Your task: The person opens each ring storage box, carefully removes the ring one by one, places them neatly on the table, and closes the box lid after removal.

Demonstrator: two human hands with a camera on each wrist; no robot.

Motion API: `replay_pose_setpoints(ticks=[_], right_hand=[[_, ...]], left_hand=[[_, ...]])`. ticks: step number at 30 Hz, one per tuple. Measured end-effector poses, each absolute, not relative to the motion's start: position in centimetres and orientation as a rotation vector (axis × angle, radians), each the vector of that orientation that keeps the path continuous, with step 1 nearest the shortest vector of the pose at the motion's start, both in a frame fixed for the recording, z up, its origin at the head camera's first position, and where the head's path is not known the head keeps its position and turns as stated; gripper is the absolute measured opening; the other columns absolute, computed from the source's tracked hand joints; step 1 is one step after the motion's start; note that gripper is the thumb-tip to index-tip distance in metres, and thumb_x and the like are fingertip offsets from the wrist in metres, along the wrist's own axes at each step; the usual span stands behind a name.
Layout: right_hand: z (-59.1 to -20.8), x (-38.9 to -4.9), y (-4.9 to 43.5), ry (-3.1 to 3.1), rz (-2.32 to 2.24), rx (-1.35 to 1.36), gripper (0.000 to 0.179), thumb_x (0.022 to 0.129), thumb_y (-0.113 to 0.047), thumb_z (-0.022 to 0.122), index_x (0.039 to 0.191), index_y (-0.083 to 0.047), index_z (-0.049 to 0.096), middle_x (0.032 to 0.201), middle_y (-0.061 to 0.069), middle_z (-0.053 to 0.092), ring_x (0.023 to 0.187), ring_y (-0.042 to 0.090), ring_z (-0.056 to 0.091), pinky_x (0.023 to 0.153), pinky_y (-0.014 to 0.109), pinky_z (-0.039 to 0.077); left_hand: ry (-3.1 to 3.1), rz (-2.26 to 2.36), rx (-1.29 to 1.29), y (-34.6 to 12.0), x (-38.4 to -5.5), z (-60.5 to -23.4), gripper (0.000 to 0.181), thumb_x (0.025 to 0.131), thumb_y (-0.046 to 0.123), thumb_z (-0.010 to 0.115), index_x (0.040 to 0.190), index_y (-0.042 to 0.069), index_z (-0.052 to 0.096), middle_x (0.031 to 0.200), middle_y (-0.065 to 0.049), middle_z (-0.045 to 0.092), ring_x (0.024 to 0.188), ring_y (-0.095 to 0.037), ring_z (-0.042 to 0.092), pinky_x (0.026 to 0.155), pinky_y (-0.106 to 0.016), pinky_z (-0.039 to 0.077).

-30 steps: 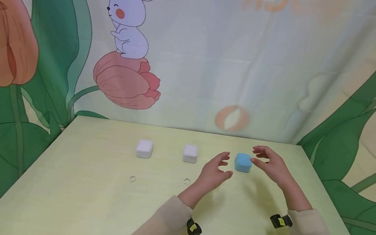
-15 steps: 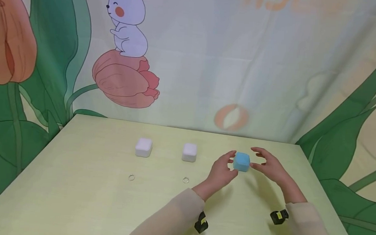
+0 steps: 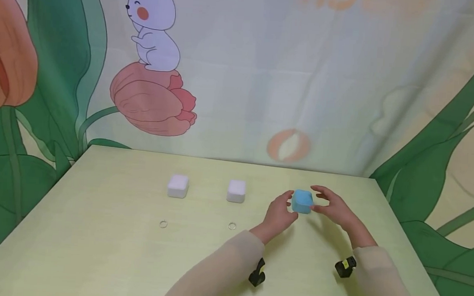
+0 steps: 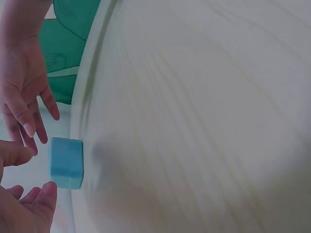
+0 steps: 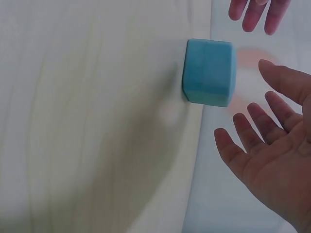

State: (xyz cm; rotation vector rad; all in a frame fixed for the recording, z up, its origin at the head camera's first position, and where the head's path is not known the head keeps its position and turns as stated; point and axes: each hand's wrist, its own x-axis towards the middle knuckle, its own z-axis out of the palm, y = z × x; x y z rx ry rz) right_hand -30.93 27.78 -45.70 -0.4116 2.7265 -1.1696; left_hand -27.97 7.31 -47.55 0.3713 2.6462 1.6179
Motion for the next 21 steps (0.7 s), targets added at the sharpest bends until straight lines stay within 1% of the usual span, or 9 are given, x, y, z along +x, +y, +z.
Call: replay_pose_setpoints(ticks=[3,4,7,10,18,21], right_hand=[[-46.0,-31.3,27.7,2.686,-1.188,-0.376,0.068,0.098,-0.021,0.067,0.155,-0.002,0.036,0.162,0.03,0.031,0.145,0.056,0.033,0.11,0.072,0.04],[-46.1,-31.4,27.7,2.654,-1.198,-0.371,0.069,0.098,-0.02,0.065,0.157,-0.001,0.033,0.164,0.03,0.027,0.148,0.056,0.03,0.113,0.073,0.037],[-46.5,-31.8,27.5,2.62,-1.212,-0.352,0.071,0.099,-0.015,0.064,0.158,0.0,0.028,0.167,0.029,0.024,0.15,0.055,0.028,0.115,0.072,0.035],[-46.8,-32.1,27.4,2.6,-1.224,-0.36,0.073,0.099,-0.012,0.064,0.159,0.002,0.025,0.167,0.029,0.022,0.15,0.055,0.029,0.115,0.07,0.036],[-47.3,-32.7,27.6,2.574,-1.234,-0.379,0.072,0.098,-0.009,0.063,0.158,0.005,0.025,0.165,0.032,0.024,0.148,0.056,0.032,0.114,0.069,0.038],[-47.4,-32.7,27.5,2.565,-1.232,-0.364,0.073,0.098,-0.01,0.062,0.158,0.005,0.025,0.165,0.032,0.024,0.148,0.056,0.032,0.114,0.069,0.038]], left_hand=[[2.625,1.647,0.33,7.6,-28.2,-47.8,0.063,0.085,0.0,0.067,0.146,-0.002,0.05,0.14,-0.022,0.062,0.12,-0.036,0.067,0.098,-0.041,0.057],[2.621,1.657,0.324,7.7,-28.3,-47.9,0.063,0.085,0.0,0.067,0.146,-0.003,0.05,0.139,-0.023,0.062,0.12,-0.037,0.067,0.098,-0.042,0.058],[2.624,1.679,0.315,8.1,-28.6,-48.2,0.062,0.084,-0.001,0.067,0.144,-0.005,0.051,0.138,-0.025,0.063,0.117,-0.038,0.068,0.096,-0.043,0.058],[2.615,1.706,0.275,8.5,-28.8,-48.5,0.061,0.083,-0.002,0.066,0.143,-0.006,0.052,0.137,-0.025,0.063,0.119,-0.039,0.068,0.097,-0.043,0.058],[2.59,1.765,0.175,9.1,-29.5,-49.4,0.063,0.081,-0.001,0.066,0.142,-0.006,0.053,0.136,-0.025,0.064,0.121,-0.039,0.067,0.097,-0.042,0.059],[2.571,1.771,0.157,9.3,-29.8,-49.6,0.065,0.082,-0.002,0.066,0.145,-0.004,0.051,0.139,-0.024,0.063,0.124,-0.039,0.065,0.099,-0.043,0.058]])
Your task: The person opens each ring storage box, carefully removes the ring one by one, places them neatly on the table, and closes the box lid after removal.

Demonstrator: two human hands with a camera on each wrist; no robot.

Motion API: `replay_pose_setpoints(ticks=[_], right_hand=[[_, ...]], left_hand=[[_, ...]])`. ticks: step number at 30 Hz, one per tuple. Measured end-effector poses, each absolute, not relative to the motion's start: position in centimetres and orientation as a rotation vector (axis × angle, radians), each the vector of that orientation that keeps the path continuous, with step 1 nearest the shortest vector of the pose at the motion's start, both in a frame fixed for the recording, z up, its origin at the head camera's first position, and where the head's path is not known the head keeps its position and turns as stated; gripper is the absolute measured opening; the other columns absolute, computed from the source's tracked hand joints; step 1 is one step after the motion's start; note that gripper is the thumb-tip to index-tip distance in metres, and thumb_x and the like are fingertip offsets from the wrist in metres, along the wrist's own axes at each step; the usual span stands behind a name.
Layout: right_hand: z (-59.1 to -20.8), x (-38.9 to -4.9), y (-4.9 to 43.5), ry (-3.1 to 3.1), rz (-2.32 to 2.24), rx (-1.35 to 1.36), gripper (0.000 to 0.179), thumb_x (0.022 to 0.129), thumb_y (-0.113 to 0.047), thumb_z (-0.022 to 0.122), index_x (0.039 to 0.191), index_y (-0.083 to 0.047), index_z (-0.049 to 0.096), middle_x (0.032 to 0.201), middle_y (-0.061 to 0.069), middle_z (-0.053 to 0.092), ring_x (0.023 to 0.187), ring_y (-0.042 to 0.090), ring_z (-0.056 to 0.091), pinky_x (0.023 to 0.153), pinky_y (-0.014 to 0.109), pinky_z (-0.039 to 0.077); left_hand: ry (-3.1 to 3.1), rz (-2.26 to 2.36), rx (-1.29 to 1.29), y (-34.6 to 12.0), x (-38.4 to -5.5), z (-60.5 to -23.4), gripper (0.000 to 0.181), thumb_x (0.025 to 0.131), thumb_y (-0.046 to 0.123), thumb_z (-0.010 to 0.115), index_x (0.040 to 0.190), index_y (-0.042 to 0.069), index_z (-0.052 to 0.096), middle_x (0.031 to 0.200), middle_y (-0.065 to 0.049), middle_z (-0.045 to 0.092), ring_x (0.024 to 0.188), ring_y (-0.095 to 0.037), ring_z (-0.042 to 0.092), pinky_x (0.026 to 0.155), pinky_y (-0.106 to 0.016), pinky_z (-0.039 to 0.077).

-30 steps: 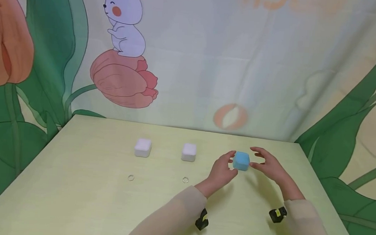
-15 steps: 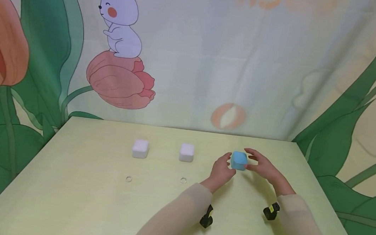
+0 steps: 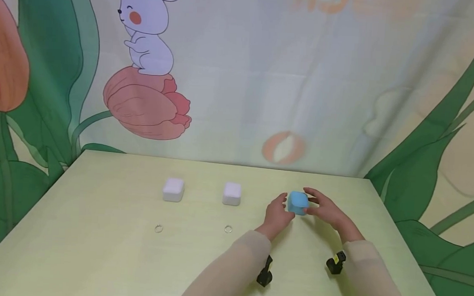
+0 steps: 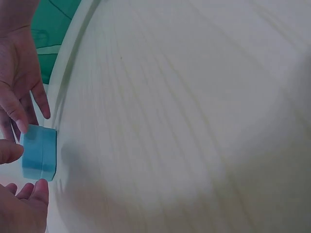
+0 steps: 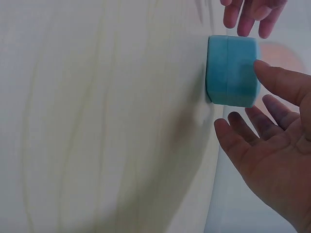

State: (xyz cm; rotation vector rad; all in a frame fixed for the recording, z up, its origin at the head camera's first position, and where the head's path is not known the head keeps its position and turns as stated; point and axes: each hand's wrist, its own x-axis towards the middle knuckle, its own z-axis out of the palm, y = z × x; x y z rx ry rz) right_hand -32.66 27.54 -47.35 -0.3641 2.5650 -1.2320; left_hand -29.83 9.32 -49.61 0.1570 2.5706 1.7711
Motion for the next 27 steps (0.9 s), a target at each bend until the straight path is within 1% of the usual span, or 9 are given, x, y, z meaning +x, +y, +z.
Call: replay_pose_setpoints(ticks=[7,12,16,19,20,23,26,27], right_hand=[[-47.3,-32.7,27.4,2.567,-1.218,-0.325,0.071,0.099,-0.01,0.063,0.158,0.004,0.026,0.164,0.032,0.025,0.148,0.056,0.031,0.115,0.07,0.036],[-47.5,-32.7,27.3,2.568,-1.23,-0.353,0.068,0.099,-0.009,0.063,0.156,0.006,0.029,0.161,0.037,0.028,0.147,0.059,0.032,0.115,0.071,0.035],[-47.6,-32.7,27.2,2.575,-1.232,-0.343,0.067,0.099,-0.008,0.063,0.155,0.007,0.03,0.16,0.038,0.03,0.146,0.059,0.033,0.114,0.072,0.035],[-47.6,-32.8,27.0,2.581,-1.222,-0.32,0.067,0.099,-0.009,0.063,0.155,0.007,0.031,0.16,0.038,0.03,0.146,0.059,0.032,0.115,0.071,0.034],[-47.6,-32.8,27.0,2.585,-1.215,-0.312,0.067,0.099,-0.009,0.064,0.155,0.007,0.031,0.16,0.038,0.029,0.146,0.059,0.032,0.116,0.071,0.034],[-47.5,-32.8,26.8,2.594,-1.192,-0.291,0.068,0.099,-0.01,0.064,0.156,0.006,0.031,0.16,0.037,0.03,0.147,0.058,0.031,0.116,0.071,0.033],[-47.4,-32.8,26.7,2.606,-1.173,-0.285,0.068,0.098,-0.011,0.065,0.156,0.005,0.032,0.16,0.037,0.031,0.147,0.058,0.031,0.117,0.072,0.032],[-47.4,-32.8,26.7,2.61,-1.168,-0.285,0.068,0.098,-0.011,0.065,0.156,0.005,0.033,0.159,0.037,0.032,0.147,0.057,0.032,0.117,0.071,0.032]], left_hand=[[2.537,1.744,0.118,9.5,-30.3,-49.7,0.068,0.083,-0.001,0.067,0.148,-0.002,0.048,0.146,-0.023,0.059,0.13,-0.038,0.062,0.102,-0.043,0.056],[2.525,1.74,0.128,9.5,-30.5,-49.4,0.069,0.083,0.0,0.066,0.149,-0.003,0.047,0.146,-0.023,0.058,0.131,-0.038,0.062,0.104,-0.043,0.055],[2.509,1.71,0.124,9.4,-30.7,-49.3,0.07,0.083,0.002,0.066,0.15,-0.003,0.046,0.146,-0.023,0.058,0.132,-0.038,0.061,0.106,-0.042,0.054],[2.488,1.683,0.135,9.4,-31.3,-49.9,0.069,0.083,0.005,0.067,0.149,-0.002,0.046,0.145,-0.023,0.059,0.132,-0.036,0.061,0.108,-0.042,0.053],[2.51,1.679,0.171,9.5,-32.1,-51.2,0.068,0.084,0.008,0.066,0.149,-0.001,0.048,0.143,-0.022,0.061,0.129,-0.033,0.064,0.105,-0.039,0.055],[2.5,1.652,0.194,9.6,-32.8,-52.1,0.069,0.084,0.009,0.067,0.149,0.0,0.048,0.142,-0.02,0.062,0.129,-0.031,0.064,0.105,-0.038,0.054],[2.503,1.648,0.195,9.6,-32.8,-52.0,0.069,0.084,0.007,0.067,0.149,-0.001,0.047,0.142,-0.022,0.062,0.129,-0.033,0.064,0.106,-0.04,0.054],[2.481,1.637,0.163,9.4,-32.1,-50.9,0.069,0.084,0.004,0.067,0.15,-0.002,0.046,0.144,-0.024,0.06,0.132,-0.036,0.062,0.11,-0.043,0.052]])
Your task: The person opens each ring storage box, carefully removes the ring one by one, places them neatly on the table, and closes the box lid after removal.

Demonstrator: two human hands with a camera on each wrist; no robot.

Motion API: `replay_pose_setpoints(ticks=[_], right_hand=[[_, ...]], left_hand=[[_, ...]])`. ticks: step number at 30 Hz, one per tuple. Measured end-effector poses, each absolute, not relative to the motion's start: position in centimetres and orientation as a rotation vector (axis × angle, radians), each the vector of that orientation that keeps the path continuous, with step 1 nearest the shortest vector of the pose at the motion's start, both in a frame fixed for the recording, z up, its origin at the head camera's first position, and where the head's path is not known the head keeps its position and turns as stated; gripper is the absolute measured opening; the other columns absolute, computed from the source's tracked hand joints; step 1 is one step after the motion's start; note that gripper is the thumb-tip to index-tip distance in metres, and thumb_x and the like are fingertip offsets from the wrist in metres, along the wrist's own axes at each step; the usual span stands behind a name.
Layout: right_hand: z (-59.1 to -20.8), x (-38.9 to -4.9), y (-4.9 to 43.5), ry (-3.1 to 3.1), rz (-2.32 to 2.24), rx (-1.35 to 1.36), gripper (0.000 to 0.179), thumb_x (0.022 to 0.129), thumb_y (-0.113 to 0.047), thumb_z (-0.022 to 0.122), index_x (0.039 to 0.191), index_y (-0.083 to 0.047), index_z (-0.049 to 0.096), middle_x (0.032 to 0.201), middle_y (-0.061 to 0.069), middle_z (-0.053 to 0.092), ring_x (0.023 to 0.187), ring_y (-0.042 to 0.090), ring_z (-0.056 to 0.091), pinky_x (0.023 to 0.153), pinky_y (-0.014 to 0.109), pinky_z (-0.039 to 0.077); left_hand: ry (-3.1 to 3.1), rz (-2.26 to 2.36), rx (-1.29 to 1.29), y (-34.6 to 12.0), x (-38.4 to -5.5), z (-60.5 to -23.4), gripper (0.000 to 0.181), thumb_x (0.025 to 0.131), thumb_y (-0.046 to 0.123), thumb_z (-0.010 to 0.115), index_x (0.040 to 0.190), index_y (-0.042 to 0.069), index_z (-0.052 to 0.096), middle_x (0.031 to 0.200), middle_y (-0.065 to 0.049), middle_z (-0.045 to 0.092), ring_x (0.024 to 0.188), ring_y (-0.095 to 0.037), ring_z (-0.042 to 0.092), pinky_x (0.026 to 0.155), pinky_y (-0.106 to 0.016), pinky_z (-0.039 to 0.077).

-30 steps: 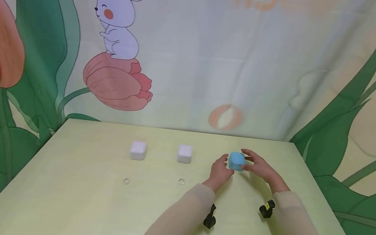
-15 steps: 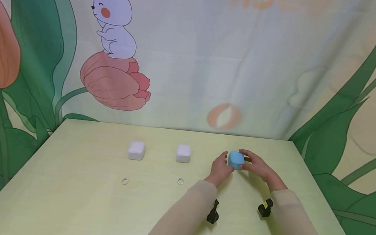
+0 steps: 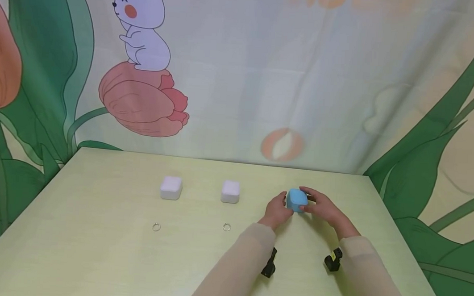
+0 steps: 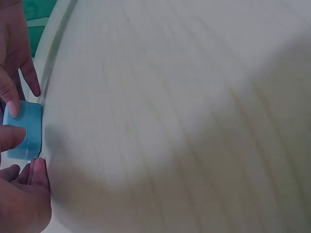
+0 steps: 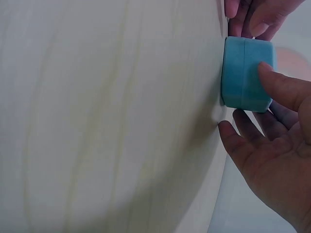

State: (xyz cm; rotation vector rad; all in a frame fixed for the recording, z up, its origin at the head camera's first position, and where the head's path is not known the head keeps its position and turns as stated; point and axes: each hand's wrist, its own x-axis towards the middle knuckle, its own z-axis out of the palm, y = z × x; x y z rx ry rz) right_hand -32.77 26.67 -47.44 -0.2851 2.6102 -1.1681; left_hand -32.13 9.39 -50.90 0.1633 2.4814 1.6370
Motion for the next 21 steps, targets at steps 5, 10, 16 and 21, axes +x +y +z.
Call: replay_pose_setpoints(ticks=[5,10,16,21], right_hand=[[-47.48,-32.92,26.72,2.633,-1.149,-0.296,0.066,0.098,-0.01,0.066,0.155,0.005,0.035,0.159,0.037,0.034,0.147,0.057,0.033,0.117,0.07,0.033],[-47.74,-33.06,26.76,2.634,-1.163,-0.297,0.065,0.097,-0.009,0.066,0.154,0.004,0.038,0.159,0.036,0.035,0.147,0.056,0.034,0.118,0.069,0.033],[-48.04,-33.28,26.92,2.624,-1.203,-0.337,0.064,0.096,-0.007,0.066,0.153,0.007,0.039,0.158,0.036,0.035,0.148,0.055,0.033,0.12,0.067,0.031],[-48.24,-33.49,27.0,2.621,-1.214,-0.335,0.064,0.097,-0.006,0.066,0.153,0.006,0.039,0.159,0.035,0.033,0.15,0.054,0.029,0.121,0.064,0.03]], left_hand=[[2.518,1.613,0.121,9.39,-31.32,-49.98,0.066,0.087,0.0,0.066,0.15,-0.003,0.047,0.149,-0.021,0.057,0.133,-0.034,0.061,0.11,-0.041,0.051],[2.552,1.612,0.125,9.53,-31.27,-50.13,0.063,0.088,-0.001,0.066,0.149,-0.003,0.049,0.148,-0.019,0.059,0.131,-0.032,0.063,0.11,-0.04,0.052],[2.657,1.545,0.16,9.75,-31.61,-50.46,0.061,0.088,0.002,0.07,0.146,-0.004,0.053,0.14,-0.02,0.065,0.128,-0.034,0.064,0.11,-0.042,0.051],[2.702,1.517,0.179,9.96,-31.87,-50.66,0.058,0.089,0.002,0.069,0.145,-0.004,0.053,0.142,-0.022,0.063,0.134,-0.036,0.06,0.114,-0.045,0.048]])
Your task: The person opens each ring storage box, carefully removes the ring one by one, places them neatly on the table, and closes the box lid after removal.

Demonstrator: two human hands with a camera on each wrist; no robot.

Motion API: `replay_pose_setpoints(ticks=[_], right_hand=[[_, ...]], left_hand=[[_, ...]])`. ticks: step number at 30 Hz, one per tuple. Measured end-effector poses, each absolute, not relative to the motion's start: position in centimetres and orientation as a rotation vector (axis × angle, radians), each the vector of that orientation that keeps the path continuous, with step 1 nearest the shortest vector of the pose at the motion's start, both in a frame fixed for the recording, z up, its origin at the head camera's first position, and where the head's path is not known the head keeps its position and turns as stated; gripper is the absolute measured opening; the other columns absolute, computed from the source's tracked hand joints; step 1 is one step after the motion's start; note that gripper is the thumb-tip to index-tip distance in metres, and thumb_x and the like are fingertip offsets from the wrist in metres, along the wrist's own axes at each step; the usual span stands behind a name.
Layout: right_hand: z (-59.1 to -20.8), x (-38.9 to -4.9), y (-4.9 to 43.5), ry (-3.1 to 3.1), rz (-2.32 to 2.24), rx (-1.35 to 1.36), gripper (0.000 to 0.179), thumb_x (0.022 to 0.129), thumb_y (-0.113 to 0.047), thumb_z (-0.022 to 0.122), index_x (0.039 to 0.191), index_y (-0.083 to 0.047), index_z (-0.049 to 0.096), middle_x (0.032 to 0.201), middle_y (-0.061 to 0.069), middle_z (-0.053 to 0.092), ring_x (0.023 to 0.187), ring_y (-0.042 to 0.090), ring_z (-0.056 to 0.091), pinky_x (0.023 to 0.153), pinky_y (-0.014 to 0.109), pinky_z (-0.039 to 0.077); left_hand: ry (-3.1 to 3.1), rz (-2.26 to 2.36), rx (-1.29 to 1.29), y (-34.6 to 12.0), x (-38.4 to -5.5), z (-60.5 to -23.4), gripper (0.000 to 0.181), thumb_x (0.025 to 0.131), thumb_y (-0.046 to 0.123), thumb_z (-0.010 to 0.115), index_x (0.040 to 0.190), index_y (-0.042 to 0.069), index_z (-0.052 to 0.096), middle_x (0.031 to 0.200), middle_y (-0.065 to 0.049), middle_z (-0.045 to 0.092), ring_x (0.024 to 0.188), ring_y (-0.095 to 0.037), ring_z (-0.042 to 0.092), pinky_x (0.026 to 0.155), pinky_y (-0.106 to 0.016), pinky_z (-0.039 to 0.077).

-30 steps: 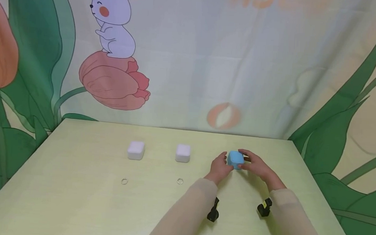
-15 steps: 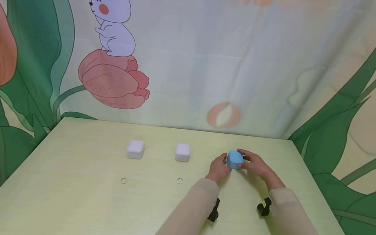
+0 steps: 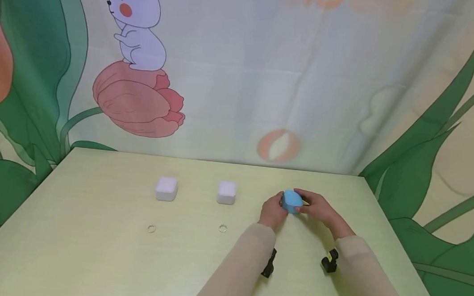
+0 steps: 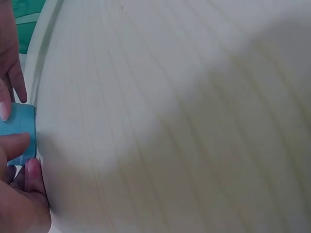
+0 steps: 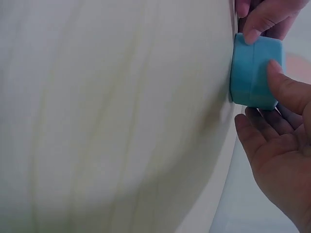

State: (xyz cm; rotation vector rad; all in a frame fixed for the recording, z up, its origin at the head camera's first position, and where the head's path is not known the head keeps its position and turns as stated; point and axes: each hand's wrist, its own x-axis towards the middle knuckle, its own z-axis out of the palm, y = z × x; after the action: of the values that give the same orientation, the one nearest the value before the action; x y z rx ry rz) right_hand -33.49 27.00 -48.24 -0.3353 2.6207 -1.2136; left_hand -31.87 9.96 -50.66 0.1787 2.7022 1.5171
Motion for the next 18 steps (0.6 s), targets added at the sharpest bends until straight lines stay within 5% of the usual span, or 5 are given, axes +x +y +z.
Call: replay_pose_setpoints(ticks=[18], right_hand=[[-48.67,-33.47,26.67,2.593,-1.253,-0.248,0.065,0.098,-0.008,0.066,0.155,0.003,0.037,0.16,0.033,0.032,0.15,0.051,0.031,0.12,0.062,0.034]], left_hand=[[2.689,1.457,0.151,9.81,-31.81,-50.21,0.066,0.087,0.003,0.076,0.148,0.001,0.051,0.143,-0.02,0.063,0.134,-0.036,0.059,0.115,-0.044,0.048]])
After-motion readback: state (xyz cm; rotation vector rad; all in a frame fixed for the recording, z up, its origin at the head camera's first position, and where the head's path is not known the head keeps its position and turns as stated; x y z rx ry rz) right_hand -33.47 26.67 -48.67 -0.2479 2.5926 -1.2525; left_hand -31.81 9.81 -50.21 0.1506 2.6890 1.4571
